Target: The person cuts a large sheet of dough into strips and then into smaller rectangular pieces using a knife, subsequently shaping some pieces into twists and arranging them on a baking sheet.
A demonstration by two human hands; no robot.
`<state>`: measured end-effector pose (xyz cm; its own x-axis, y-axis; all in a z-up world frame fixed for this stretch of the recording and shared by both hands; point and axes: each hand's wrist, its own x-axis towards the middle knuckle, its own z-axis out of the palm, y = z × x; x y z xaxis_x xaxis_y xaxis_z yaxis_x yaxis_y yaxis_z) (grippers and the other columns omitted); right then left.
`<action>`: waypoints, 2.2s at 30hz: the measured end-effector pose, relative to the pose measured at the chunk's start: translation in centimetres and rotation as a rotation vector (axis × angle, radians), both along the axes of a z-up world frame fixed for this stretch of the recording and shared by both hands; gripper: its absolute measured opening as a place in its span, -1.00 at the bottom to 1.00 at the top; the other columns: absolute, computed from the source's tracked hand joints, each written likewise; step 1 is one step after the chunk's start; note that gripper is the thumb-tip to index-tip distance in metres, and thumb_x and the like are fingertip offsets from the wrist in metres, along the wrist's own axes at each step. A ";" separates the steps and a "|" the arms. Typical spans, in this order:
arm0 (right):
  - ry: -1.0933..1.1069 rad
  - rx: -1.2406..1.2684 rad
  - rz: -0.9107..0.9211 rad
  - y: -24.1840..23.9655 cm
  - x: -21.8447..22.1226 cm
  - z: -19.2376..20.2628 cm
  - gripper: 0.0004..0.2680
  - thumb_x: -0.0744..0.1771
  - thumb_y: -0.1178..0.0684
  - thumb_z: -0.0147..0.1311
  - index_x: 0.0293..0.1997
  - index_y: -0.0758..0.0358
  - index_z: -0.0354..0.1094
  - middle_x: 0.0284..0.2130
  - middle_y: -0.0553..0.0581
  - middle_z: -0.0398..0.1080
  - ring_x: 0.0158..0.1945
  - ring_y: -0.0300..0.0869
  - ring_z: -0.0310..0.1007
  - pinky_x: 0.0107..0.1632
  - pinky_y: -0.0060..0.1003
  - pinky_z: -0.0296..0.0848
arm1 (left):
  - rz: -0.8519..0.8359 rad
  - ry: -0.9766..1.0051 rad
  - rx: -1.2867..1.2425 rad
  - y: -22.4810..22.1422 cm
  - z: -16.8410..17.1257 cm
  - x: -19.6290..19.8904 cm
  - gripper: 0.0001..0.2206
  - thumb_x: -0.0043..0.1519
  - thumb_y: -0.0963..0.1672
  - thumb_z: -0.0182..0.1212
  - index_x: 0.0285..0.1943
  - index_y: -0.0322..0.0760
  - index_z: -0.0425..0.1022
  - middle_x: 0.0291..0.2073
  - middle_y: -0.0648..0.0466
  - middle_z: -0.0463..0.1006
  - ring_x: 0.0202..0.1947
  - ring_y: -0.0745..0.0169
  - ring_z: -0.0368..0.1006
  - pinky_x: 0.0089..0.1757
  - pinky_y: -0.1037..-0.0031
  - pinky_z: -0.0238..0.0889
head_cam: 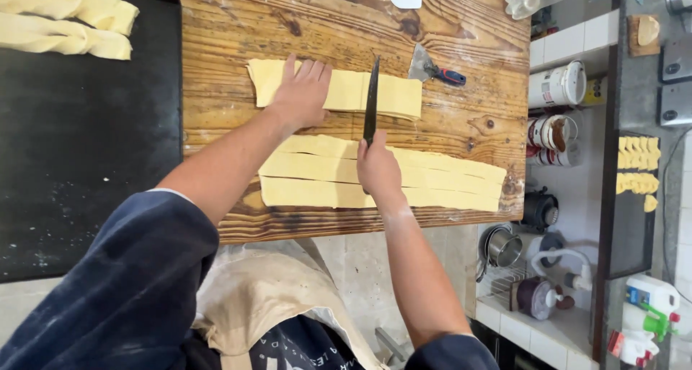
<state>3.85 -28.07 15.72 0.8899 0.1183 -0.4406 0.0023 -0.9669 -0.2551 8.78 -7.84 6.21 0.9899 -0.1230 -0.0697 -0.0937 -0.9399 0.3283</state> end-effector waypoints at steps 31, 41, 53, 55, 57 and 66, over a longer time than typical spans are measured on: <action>0.483 -0.142 0.261 -2.5 0.4 6.5 -0.78 0.40 -0.10 -0.35 0.02 0.22 0.02 -0.48 0.24 0.55 -0.29 0.25 0.63 -0.18 0.10 0.54 | -0.025 -0.013 -0.012 -1.2 0.3 2.2 -0.08 -0.04 0.20 0.45 0.39 -0.39 0.23 0.15 -0.06 0.28 0.27 -0.05 0.22 0.19 0.20 0.24; 0.130 -0.054 0.067 -7.8 4.2 4.3 -0.72 0.45 -0.13 -0.39 0.09 0.28 0.08 -0.33 0.49 0.50 -0.13 0.37 0.58 -0.11 0.16 0.52 | -0.062 0.133 -0.180 -8.1 4.7 5.1 0.05 0.00 0.20 0.45 0.55 -0.40 0.02 0.48 -0.15 0.10 0.56 -0.06 -0.16 0.45 0.04 -0.42; 0.072 0.029 0.160 -8.4 8.2 -2.1 -0.73 0.45 -0.07 -0.39 0.13 0.32 0.04 -0.37 0.43 0.48 -0.25 0.31 0.60 -0.26 0.12 0.57 | -0.009 0.073 -0.210 -8.6 2.5 6.3 -0.02 -0.10 0.24 0.48 0.44 -0.24 0.22 0.17 0.00 0.31 0.38 0.01 0.14 0.40 0.08 -0.17; 0.126 0.018 0.197 -8.4 8.1 -1.9 -0.76 0.45 -0.06 -0.42 0.12 0.28 0.00 -0.32 0.49 0.48 -0.17 0.37 0.58 -0.18 0.20 0.55 | 0.014 0.080 -0.248 -8.7 2.6 6.4 -0.31 0.22 0.14 0.30 0.43 -0.25 0.24 0.15 -0.01 0.32 0.35 0.01 0.18 0.35 0.09 -0.09; 0.141 0.044 0.164 -8.0 9.4 -4.1 -0.75 0.44 -0.05 -0.39 0.15 0.30 0.00 -0.31 0.49 0.49 -0.21 0.39 0.54 -0.21 0.24 0.44 | 0.009 0.105 -0.273 -8.7 3.4 6.9 -0.30 0.23 0.11 0.30 0.46 -0.28 0.20 0.21 -0.08 0.30 0.33 -0.09 0.16 0.31 0.07 -0.08; 0.287 -0.018 0.189 -8.1 7.3 -0.4 -0.78 0.44 -0.04 -0.43 0.09 0.29 -0.04 -0.35 0.44 0.51 -0.26 0.33 0.54 -0.19 0.19 0.42 | 0.039 0.033 -0.149 -8.6 1.2 7.6 -0.29 0.16 0.16 0.35 0.37 -0.28 0.32 0.17 -0.08 0.34 0.27 -0.09 0.22 0.26 0.08 0.05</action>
